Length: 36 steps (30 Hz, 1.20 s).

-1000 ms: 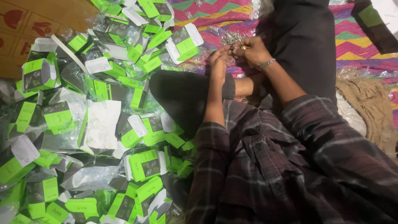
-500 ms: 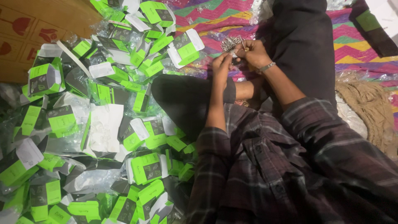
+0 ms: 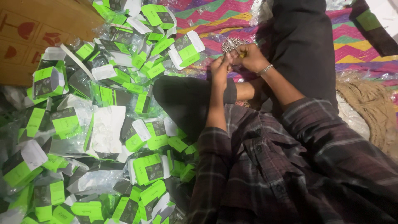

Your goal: The person lies on a mattress on the floor surrounded by packaged boxes and assembles small silver metal parts, working on their lap. They pick pieces from a pile, fit them together by hand, and add finished pieces to an accumulating pile, occasionally handling a small yellow object.

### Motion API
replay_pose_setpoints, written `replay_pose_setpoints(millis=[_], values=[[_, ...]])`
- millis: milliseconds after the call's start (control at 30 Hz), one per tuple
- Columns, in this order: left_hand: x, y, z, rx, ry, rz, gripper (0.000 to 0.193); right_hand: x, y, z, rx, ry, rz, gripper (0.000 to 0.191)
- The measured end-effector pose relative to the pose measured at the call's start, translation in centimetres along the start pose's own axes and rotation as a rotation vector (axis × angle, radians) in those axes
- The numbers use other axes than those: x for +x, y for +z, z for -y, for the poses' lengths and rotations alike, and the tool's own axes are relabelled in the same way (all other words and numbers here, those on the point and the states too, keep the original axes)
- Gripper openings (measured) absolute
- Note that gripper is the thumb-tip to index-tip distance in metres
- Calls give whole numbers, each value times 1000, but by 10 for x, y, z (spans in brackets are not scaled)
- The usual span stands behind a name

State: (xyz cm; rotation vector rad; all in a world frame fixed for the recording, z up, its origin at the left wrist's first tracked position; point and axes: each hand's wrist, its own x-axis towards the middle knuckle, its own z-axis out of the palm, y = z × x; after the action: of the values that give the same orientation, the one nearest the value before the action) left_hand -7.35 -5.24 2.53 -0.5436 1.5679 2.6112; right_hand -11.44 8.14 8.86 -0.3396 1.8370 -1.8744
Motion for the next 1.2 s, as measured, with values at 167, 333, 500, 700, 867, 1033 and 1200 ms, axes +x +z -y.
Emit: replay_pose_setpoints(millis=[167,333,500,700,867,1033,1200], values=[[-1,2,-1,-86,-67,108,9,2,-1,-6,17,-9,-190,2],[-1,3,1,87,-9,80,8,3,-1,-6,-46,-20,-268,7],[1,1,0,46,48,-74,18,1,-2,-5,-465,-121,-382,28],[1,1,-3,203,2,-259,20,-6,-2,-10,-607,-194,-141,24],[4,-1,-2,70,-18,-264,21,-8,-2,-14,-707,-127,-51,20],[4,0,-2,45,5,-251,21,-8,-1,-13,-700,-147,-45,17],[0,3,-3,259,86,-264,18,-8,0,-12,-687,-126,-25,14]])
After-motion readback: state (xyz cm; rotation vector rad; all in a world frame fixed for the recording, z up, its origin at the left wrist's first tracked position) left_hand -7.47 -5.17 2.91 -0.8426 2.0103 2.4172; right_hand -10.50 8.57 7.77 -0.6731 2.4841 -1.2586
